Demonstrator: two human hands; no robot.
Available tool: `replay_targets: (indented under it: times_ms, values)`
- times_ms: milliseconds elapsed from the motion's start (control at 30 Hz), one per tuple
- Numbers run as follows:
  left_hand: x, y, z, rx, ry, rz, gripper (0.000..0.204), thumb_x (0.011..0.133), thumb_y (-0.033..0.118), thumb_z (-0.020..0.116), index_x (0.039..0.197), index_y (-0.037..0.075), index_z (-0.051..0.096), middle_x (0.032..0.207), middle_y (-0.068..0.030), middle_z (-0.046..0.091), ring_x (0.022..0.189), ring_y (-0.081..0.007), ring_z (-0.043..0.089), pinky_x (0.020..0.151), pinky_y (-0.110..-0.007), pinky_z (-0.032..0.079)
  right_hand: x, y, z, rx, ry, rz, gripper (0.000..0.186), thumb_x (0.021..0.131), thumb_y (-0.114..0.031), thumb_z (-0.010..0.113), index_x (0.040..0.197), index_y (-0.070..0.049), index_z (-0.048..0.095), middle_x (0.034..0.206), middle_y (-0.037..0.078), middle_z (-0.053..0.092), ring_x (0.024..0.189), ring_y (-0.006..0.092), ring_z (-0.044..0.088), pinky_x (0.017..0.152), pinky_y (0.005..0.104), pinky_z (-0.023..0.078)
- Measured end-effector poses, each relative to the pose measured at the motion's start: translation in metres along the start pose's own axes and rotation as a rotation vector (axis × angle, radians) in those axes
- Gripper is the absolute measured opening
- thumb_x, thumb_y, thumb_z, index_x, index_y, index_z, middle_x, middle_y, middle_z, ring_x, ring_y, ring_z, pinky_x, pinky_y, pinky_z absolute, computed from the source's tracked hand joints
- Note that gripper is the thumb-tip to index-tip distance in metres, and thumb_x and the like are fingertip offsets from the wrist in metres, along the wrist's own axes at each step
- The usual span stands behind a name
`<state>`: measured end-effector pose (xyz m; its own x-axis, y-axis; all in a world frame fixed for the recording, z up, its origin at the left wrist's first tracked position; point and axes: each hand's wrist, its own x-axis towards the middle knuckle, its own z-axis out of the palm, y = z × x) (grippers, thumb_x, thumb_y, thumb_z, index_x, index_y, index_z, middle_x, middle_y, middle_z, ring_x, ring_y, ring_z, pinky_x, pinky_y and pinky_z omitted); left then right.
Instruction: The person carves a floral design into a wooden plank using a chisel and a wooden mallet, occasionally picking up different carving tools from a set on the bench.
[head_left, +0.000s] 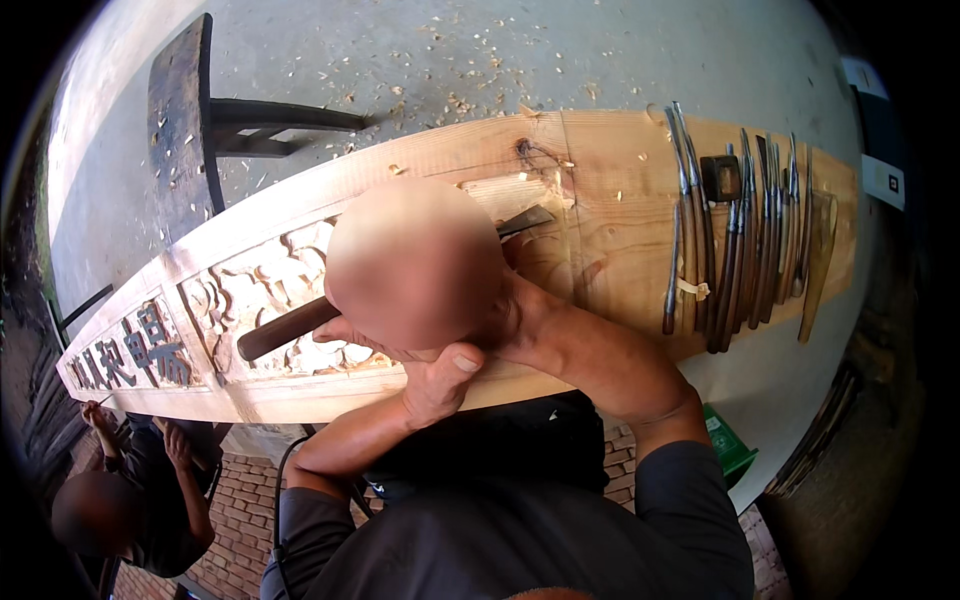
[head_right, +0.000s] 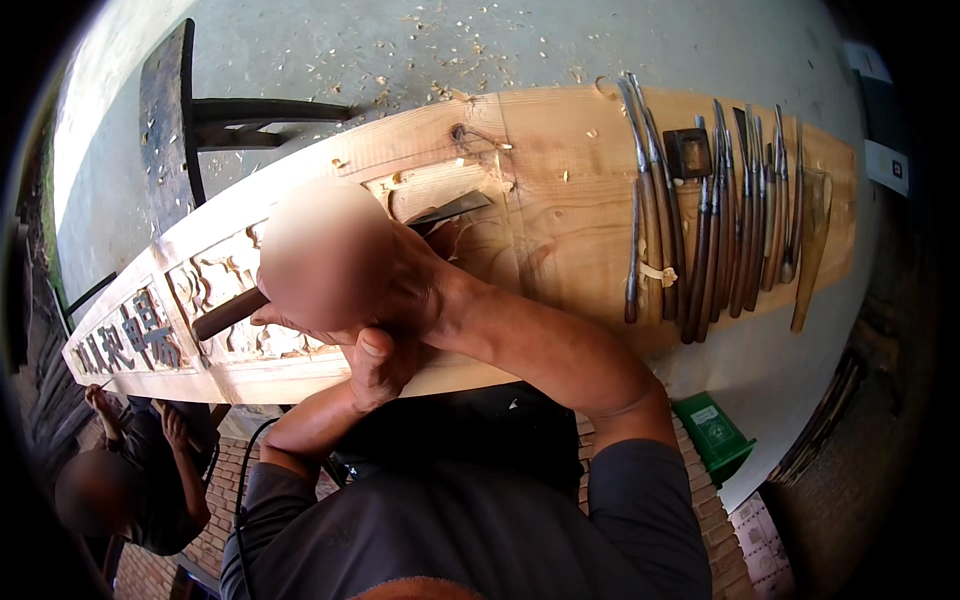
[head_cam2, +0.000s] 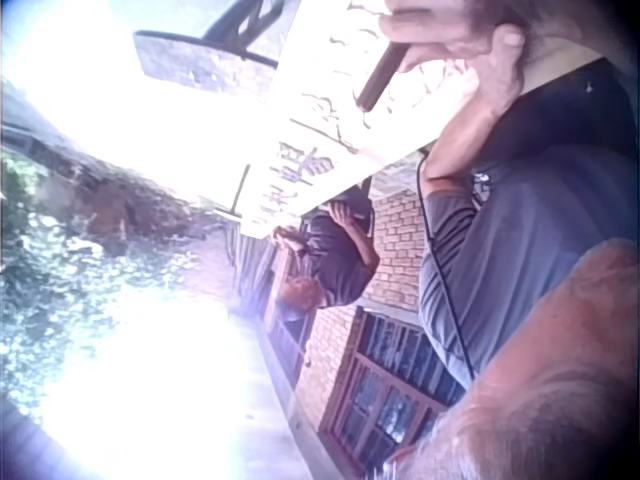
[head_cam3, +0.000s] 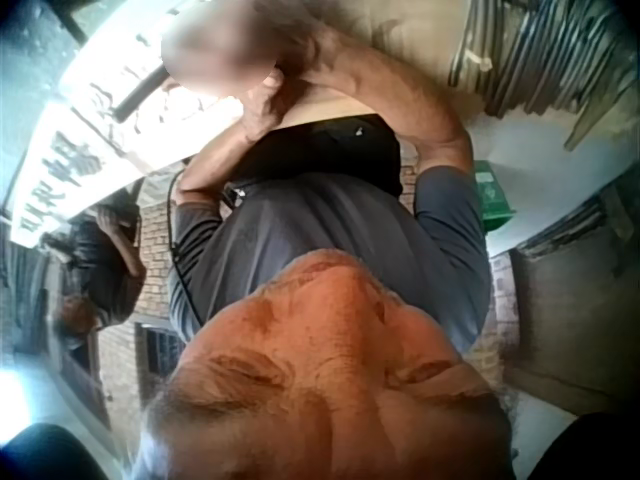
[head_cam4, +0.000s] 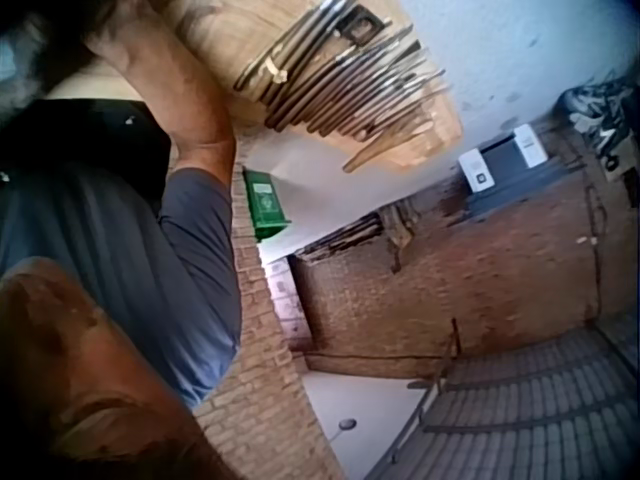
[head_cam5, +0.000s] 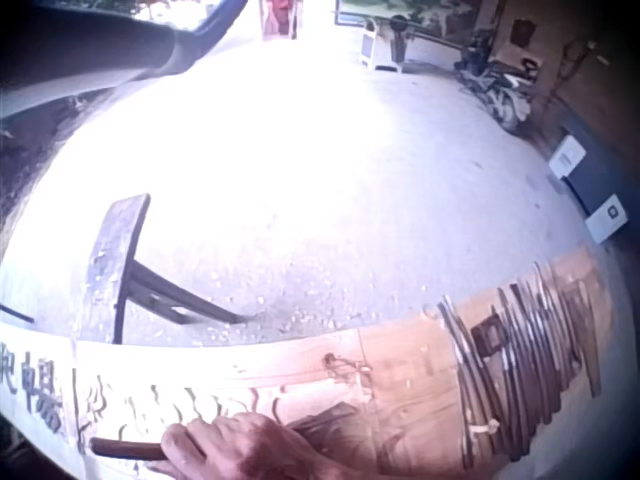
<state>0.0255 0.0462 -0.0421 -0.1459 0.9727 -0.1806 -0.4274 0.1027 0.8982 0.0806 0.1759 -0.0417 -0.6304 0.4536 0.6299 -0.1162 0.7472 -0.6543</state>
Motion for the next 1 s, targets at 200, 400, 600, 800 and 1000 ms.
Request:
replay_targets:
  times_ms: [200,400,600,800,1000]
  values:
    - [0.001,0.001,0.002,-0.007,0.009,-0.021,0.102,0.09,0.064,0.082,0.157,-0.003,0.044,0.151,-0.0189,0.056,0.138,-0.0303,0.056,0.114,-0.046,0.046,-0.006,-0.004,-0.016,0.109,-0.442,0.081,0.042,0.11,-0.031,0.059,0.148,-0.015,0.067,0.133,0.003,0.066,0.123,0.0203,0.063,0.111,0.0371,0.052]
    - [0.004,0.002,0.002,-0.024,0.032,-0.045,0.099,0.09,0.064,0.081,0.156,-0.002,0.047,0.151,-0.0187,0.057,0.138,-0.0306,0.057,0.114,-0.046,0.047,0.001,0.002,-0.009,-0.014,-0.197,0.037,0.036,0.107,-0.031,0.063,0.139,-0.016,0.067,0.127,0.003,0.066,0.117,0.0205,0.063,0.104,0.0377,0.053]
    - [0.005,0.006,-0.002,0.03,0.044,-0.073,0.093,0.092,0.063,0.08,0.153,-0.002,0.051,0.149,-0.0181,0.059,0.137,-0.0311,0.058,0.114,-0.046,0.047,0.004,0.007,-0.006,-0.029,-0.11,0.042,0.031,0.104,-0.032,0.066,0.13,-0.016,0.067,0.121,0.003,0.065,0.111,0.0207,0.063,0.098,0.0384,0.053]
    - [0.006,0.003,-0.013,-0.006,0.056,-0.09,0.086,0.09,0.057,0.085,0.148,-0.001,0.057,0.143,-0.0143,0.063,0.133,-0.029,0.06,0.114,-0.045,0.048,0.006,0.009,-0.003,0.005,-0.064,0.059,0.026,0.101,-0.033,0.07,0.121,-0.016,0.068,0.115,0.003,0.065,0.105,0.0209,0.063,0.091,0.039,0.053]
    - [0.01,0.005,-0.019,-0.113,-0.077,-0.228,0.12,0.091,0.056,0.084,0.173,0.015,0.008,0.177,-0.0163,0.018,0.164,-0.0375,0.022,0.134,-0.058,0.022,-0.002,0.002,-0.004,-0.336,-0.247,0.017,0.043,0.111,-0.033,0.06,0.15,-0.015,0.063,0.14,0.006,0.066,0.13,0.0206,0.063,0.111,0.0418,0.054]
